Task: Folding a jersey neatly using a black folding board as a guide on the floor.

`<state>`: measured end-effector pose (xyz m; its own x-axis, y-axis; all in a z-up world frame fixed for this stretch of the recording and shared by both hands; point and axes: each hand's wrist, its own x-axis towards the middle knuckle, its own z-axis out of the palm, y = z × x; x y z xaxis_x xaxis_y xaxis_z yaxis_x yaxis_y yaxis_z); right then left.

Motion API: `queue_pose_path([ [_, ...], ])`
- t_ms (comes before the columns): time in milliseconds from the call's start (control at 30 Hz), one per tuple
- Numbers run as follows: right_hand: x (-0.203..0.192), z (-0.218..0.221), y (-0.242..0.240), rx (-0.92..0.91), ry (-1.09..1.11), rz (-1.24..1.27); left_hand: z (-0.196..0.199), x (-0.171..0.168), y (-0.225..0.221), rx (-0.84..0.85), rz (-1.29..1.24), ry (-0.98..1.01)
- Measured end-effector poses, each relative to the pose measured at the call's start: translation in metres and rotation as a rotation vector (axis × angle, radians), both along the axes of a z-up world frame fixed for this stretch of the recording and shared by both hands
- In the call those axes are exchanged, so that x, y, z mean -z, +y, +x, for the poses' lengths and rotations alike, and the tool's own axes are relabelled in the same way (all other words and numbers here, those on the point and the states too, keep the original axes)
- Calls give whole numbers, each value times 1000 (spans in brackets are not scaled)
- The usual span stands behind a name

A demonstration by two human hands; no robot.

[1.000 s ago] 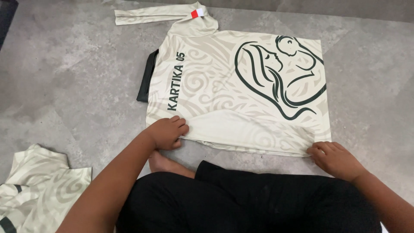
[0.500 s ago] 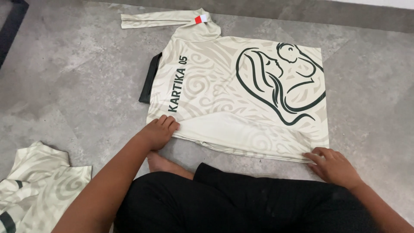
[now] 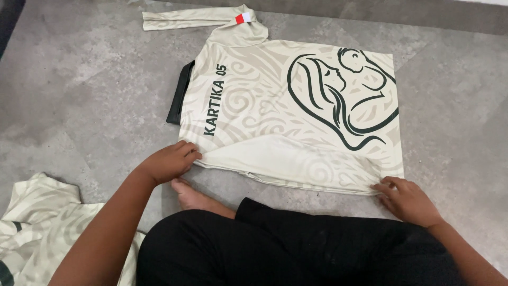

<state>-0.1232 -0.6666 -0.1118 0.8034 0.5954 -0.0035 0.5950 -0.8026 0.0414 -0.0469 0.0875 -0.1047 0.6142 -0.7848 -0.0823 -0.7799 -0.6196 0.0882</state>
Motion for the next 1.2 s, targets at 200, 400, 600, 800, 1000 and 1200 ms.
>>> queue_pose_path([
  [200, 2, 2, -11, -26, -37, -15, -10, 9, 10, -34, -11, -49],
  [400, -10, 0, 7, 172, 62, -186, -16, -127, -53, -1058, -290, 891],
  [600, 9, 0, -25, 72, 140, -90, -37, -48, -4, -632, -65, 582],
  [800, -33, 22, -17, 443, 508, 207, -42, -65, 5, -633, -196, 652],
  [1000, -95, 85, 29, 820, 693, 277, -2, -64, -14, -854, -491, 530],
  [1200, -96, 141, 61, 883, 688, 108, 43, -23, -30, -971, -597, 398],
])
